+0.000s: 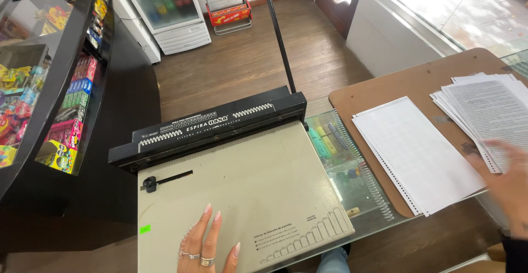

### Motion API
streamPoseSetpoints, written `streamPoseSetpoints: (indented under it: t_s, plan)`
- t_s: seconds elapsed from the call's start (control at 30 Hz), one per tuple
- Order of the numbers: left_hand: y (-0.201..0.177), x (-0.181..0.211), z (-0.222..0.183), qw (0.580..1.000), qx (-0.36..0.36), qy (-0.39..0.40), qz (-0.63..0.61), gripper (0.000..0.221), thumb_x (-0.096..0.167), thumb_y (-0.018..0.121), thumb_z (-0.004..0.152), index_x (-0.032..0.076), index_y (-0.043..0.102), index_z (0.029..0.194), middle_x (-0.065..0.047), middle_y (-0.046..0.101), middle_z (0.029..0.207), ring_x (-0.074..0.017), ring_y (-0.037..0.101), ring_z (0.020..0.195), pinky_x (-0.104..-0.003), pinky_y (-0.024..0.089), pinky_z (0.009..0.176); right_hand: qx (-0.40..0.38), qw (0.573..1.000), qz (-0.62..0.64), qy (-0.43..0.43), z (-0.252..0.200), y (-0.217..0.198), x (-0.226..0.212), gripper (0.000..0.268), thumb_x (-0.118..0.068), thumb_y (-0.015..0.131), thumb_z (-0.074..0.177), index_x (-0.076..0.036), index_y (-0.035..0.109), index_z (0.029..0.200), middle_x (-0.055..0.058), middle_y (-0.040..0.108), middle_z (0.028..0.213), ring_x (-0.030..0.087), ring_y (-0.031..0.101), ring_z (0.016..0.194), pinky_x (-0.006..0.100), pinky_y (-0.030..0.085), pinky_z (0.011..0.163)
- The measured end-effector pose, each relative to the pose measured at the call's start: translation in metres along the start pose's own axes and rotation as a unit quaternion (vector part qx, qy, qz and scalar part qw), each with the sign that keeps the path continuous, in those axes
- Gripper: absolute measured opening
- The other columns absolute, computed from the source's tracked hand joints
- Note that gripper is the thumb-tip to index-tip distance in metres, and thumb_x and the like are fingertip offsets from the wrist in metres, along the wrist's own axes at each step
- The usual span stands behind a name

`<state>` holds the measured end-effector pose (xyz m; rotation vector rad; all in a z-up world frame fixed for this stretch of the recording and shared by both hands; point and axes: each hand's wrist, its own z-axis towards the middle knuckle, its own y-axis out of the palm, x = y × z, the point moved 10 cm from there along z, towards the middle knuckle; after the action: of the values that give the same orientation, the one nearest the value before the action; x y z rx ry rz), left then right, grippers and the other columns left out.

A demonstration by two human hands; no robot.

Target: Using a manual binding machine to punch holes in stacks of paper

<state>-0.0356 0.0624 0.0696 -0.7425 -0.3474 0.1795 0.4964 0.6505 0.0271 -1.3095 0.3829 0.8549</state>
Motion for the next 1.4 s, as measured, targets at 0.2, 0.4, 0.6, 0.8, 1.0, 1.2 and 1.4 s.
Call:
streamPoseSetpoints:
  t_s: [0.2, 0.4, 0.6, 0.8, 1.0, 1.2, 1.4]
  plan:
    - [-0.004, 0.002, 0.003, 1.0, -0.007, 0.004, -0.023, 0.079, 0.044, 0.086, 0.11, 0.018, 0.064, 0.181, -0.011, 0.068, 0.191, -0.0266, 0.082, 0.157, -0.05, 0.066, 0.122, -0.36, 0.912, -0.036, -0.191, -0.104, 0.105, -0.018, 0.13, -0.043, 0.114, 0.085, -0.033, 0.047, 0.195, -0.009, 0.038, 0.21, 0.019, 0.022, 0.199, 0.055, 0.007, 0.16]
    - [-0.011, 0.009, 0.008, 0.999, -0.016, 0.008, -0.038, 0.076, 0.043, 0.086, 0.112, 0.017, 0.065, 0.18, -0.01, 0.071, 0.188, -0.0256, 0.084, 0.156, -0.047, 0.067, 0.121, -0.313, 0.931, -0.123, -0.141, -0.12, 0.085, -0.008, 0.118, -0.006, 0.098, 0.09, -0.043, 0.053, 0.193, -0.023, 0.048, 0.206, 0.008, 0.05, 0.186, 0.038, 0.04, 0.143]
    - [-0.014, 0.016, 0.013, 0.998, -0.023, 0.021, -0.059, 0.071, 0.043, 0.083, 0.114, 0.017, 0.068, 0.178, -0.006, 0.076, 0.184, -0.0253, 0.084, 0.155, -0.047, 0.066, 0.125, -0.344, 0.938, 0.007, -0.035, -0.105, 0.069, -0.004, 0.088, 0.003, 0.108, 0.088, -0.028, 0.09, 0.169, -0.013, 0.074, 0.192, 0.009, 0.062, 0.182, 0.038, 0.043, 0.153]
    - [-0.023, 0.028, 0.022, 0.997, -0.02, 0.042, -0.067, 0.061, 0.041, 0.08, 0.117, 0.016, 0.075, 0.171, -0.006, 0.08, 0.177, -0.0261, 0.084, 0.155, -0.045, 0.066, 0.124, -0.187, 0.977, 0.071, -0.079, -0.088, 0.05, 0.002, 0.029, -0.011, 0.083, 0.118, -0.016, 0.105, 0.137, 0.004, 0.097, 0.158, 0.017, 0.082, 0.148, 0.035, 0.06, 0.123]
    - [-0.031, 0.041, 0.032, 0.99, -0.061, 0.089, -0.095, 0.062, 0.041, 0.076, 0.122, 0.014, 0.07, 0.176, -0.01, 0.075, 0.183, -0.0296, 0.077, 0.165, -0.051, 0.061, 0.134, 0.139, 0.968, 0.08, -0.192, -0.127, -0.008, -0.12, 0.015, 0.014, 0.097, 0.141, 0.011, 0.092, 0.155, 0.029, 0.09, 0.153, 0.036, 0.086, 0.146, 0.043, 0.066, 0.128]
    - [-0.052, 0.076, 0.046, 0.973, -0.088, 0.193, -0.091, 0.071, 0.046, 0.081, 0.126, 0.018, 0.06, 0.187, -0.009, 0.064, 0.194, -0.0384, 0.057, 0.182, -0.061, 0.051, 0.147, 0.193, 0.849, 0.016, -0.491, -0.232, -0.001, -0.288, 0.008, 0.012, 0.092, 0.129, 0.009, 0.098, 0.133, 0.027, 0.096, 0.133, 0.04, 0.094, 0.112, 0.049, 0.073, 0.094]
    - [-0.086, 0.127, 0.072, 0.931, -0.048, 0.359, 0.035, 0.051, 0.022, 0.061, 0.143, 0.024, 0.055, 0.194, -0.001, 0.055, 0.201, -0.0297, 0.049, 0.185, -0.054, 0.043, 0.154, 0.015, 0.76, 0.053, -0.648, -0.325, 0.045, -0.435, 0.023, -0.018, 0.085, 0.117, -0.005, 0.092, 0.135, 0.013, 0.096, 0.139, 0.025, 0.098, 0.127, 0.038, 0.082, 0.11]
